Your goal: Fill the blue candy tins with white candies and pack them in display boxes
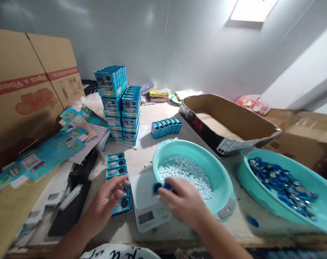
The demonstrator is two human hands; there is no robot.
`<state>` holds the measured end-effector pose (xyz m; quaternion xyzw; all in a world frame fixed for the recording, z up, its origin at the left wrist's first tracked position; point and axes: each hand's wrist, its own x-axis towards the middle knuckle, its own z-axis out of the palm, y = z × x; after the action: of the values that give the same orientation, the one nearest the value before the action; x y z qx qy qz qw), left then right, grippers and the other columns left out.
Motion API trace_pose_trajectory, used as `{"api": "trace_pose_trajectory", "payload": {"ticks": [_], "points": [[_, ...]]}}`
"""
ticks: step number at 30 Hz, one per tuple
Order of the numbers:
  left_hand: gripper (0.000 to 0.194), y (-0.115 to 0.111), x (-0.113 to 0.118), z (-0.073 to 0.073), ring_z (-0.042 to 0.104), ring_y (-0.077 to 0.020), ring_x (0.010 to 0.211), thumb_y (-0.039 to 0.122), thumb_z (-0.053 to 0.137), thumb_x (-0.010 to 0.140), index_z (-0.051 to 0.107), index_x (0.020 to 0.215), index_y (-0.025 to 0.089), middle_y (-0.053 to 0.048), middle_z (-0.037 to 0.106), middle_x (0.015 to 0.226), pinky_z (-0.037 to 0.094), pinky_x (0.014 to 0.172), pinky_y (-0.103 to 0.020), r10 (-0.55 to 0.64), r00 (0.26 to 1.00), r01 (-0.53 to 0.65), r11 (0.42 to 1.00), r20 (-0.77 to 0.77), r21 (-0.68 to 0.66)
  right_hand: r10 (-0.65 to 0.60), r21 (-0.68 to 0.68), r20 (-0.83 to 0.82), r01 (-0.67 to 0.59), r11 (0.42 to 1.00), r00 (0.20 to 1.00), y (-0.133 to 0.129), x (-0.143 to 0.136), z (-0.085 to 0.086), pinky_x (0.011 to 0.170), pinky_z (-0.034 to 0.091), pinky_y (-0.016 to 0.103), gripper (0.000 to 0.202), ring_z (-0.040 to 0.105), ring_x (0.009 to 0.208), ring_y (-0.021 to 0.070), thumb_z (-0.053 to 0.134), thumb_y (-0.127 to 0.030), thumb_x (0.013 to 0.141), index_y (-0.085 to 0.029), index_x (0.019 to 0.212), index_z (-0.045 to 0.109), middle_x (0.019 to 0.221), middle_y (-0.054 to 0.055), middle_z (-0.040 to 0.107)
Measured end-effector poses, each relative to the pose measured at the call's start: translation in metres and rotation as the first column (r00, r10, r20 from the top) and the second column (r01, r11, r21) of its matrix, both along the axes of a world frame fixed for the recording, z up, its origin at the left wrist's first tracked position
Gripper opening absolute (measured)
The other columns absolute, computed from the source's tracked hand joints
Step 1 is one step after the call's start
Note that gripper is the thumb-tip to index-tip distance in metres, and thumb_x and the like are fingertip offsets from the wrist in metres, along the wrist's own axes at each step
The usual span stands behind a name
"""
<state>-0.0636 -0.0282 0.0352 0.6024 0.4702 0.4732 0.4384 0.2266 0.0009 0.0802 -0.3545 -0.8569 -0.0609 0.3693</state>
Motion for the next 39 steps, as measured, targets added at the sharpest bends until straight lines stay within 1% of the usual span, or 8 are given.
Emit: {"api": "trace_pose_trajectory", "payload": {"ticks": [2,5,10,15,20,28,34,39], "points": [[0.051,0.006,0.013,0.013,0.067,-0.0192,0.082,0.061,0.058,0.092,0.077,0.113,0.019,-0.010,0.075,0.102,0.056,0.073,-0.028,-0.216,0.976,0.217,0.968,0.018,-0.129,0.069,0.032,0.116,-0.073,0.997,0.991,-0.014,-0.041,-0.020,0.056,0.041,0.026,0.026,0.053,0.060,0.0132,0.051,-0.031,0.104,-0.026,0.084,0.066,0.078,0.000,0.065],[0.050,0.011,0.019,0.009,0.064,-0.0173,0.073,0.059,0.057,0.091,0.079,0.095,0.015,-0.009,0.073,0.086,0.051,0.064,-0.025,-0.283,0.956,0.294,0.919,0.078,-0.262,0.058,0.069,0.156,-0.070,0.995,0.986,-0.024,-0.077,-0.040,0.055,0.034,0.027,0.034,0.046,0.058,0.0139,0.039,-0.020,0.106,-0.022,0.081,0.063,0.073,0.002,0.058],[0.039,0.013,0.006,-0.006,0.063,-0.0169,0.073,0.049,0.068,0.082,0.078,0.094,0.014,-0.007,0.073,0.082,0.049,0.067,-0.025,-0.220,0.975,0.218,0.922,0.030,-0.321,0.033,0.075,0.129,-0.043,0.996,0.991,-0.020,-0.085,-0.053,0.058,0.033,0.028,0.030,0.043,0.061,0.0145,0.045,-0.020,0.105,-0.022,0.083,0.065,0.074,0.002,0.054],[0.038,0.017,0.005,0.000,0.064,-0.0169,0.073,0.047,0.062,0.087,0.078,0.091,0.014,-0.008,0.075,0.085,0.049,0.066,-0.025,-0.263,0.962,0.230,0.929,-0.079,-0.290,0.079,0.067,0.082,-0.085,0.994,0.993,-0.013,-0.084,-0.058,0.056,0.036,0.027,0.036,0.047,0.061,0.0144,0.039,-0.019,0.108,-0.021,0.091,0.071,0.081,0.005,0.061],[0.038,0.024,0.013,0.003,0.067,-0.0169,0.068,0.047,0.057,0.090,0.077,0.091,0.014,-0.005,0.073,0.074,0.051,0.063,-0.024,-0.158,0.984,0.129,0.949,-0.081,-0.288,0.062,0.081,-0.127,-0.052,0.995,0.990,-0.020,-0.073,-0.082,0.063,0.050,0.025,0.027,0.063,0.075,0.0169,0.052,-0.013,0.101,-0.022,0.100,0.077,0.093,0.010,0.067],[0.025,0.102,-0.020,0.018,0.072,-0.0185,0.087,0.025,0.058,0.088,0.075,0.105,0.017,-0.007,0.077,0.097,0.056,0.083,-0.029,0.220,0.932,-0.252,0.964,-0.287,-0.081,-0.064,-0.138,-0.208,0.035,0.990,0.976,-0.028,-0.072,-0.116,0.055,0.053,0.020,0.034,0.062,0.058,0.0113,0.044,-0.022,0.107,-0.020,0.097,0.076,0.093,0.009,0.066],[0.003,0.150,-0.029,0.001,0.068,-0.0232,0.093,0.017,0.072,0.074,0.071,0.077,0.017,-0.008,0.073,0.090,0.054,0.087,-0.034,0.192,0.880,-0.263,0.958,-0.434,-0.110,-0.121,-0.181,-0.324,0.064,0.981,0.938,-0.028,-0.074,-0.127,0.062,0.056,0.019,0.027,0.066,0.067,0.0133,0.047,-0.022,0.105,-0.020,0.096,0.072,0.091,0.007,0.064],[0.021,0.157,-0.030,-0.015,0.069,-0.0195,0.091,0.015,0.071,0.075,0.067,0.096,0.017,-0.009,0.075,0.100,0.055,0.080,-0.029,0.138,0.897,-0.243,0.948,-0.419,-0.208,-0.117,-0.177,-0.324,0.061,0.982,0.939,-0.029,-0.072,-0.129,0.062,0.055,0.018,0.025,0.064,0.065,0.0119,0.047,-0.021,0.105,-0.020,0.098,0.071,0.092,0.007,0.062]]}}
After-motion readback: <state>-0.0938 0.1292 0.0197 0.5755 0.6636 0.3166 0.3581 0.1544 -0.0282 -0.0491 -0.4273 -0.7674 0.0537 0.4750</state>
